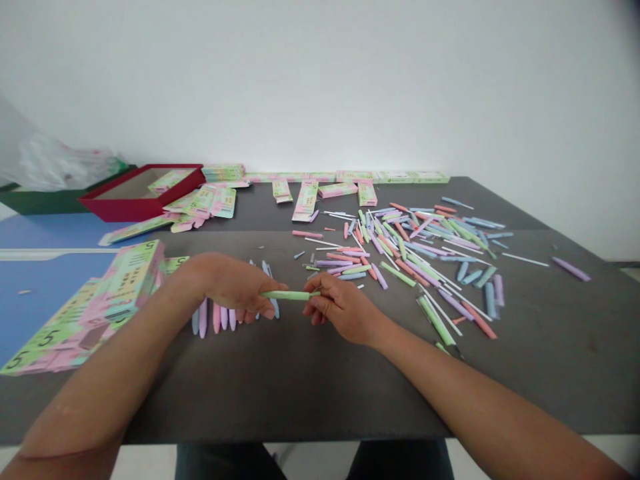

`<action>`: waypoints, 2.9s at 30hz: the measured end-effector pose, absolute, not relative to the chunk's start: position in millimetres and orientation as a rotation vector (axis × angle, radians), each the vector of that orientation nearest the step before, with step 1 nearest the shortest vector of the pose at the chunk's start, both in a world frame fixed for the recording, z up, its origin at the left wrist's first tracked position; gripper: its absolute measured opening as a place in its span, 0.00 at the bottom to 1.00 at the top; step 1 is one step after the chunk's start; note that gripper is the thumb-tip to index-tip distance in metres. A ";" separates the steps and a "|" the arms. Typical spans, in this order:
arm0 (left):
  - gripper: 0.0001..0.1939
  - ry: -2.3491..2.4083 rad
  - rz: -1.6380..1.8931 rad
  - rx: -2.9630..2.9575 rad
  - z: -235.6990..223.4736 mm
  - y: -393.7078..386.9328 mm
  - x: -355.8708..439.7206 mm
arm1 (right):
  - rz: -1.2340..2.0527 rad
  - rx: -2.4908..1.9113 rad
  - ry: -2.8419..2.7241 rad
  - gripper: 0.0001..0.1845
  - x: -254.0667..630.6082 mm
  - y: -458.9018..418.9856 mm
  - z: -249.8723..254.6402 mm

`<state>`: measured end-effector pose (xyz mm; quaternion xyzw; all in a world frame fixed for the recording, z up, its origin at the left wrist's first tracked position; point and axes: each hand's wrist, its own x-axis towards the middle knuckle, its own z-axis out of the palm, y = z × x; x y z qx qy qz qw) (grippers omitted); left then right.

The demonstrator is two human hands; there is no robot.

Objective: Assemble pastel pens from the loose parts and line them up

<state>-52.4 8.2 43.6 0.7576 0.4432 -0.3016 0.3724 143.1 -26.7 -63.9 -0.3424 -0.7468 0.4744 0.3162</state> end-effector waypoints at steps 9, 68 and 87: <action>0.11 1.154 -0.802 1.975 45.7 6.3 -49.7 | 1.229 -0.882 -1.896 0.05 140.6 -29.0 -64.5; 0.15 1.149 -0.875 2.172 41.1 6.5 -44.8 | 1.185 -0.770 -1.732 0.08 139.1 -34.6 -65.1; 0.17 1.129 -0.853 2.278 39.3 4.8 -42.8 | 1.086 -0.772 -1.762 0.07 139.4 -38.5 -59.4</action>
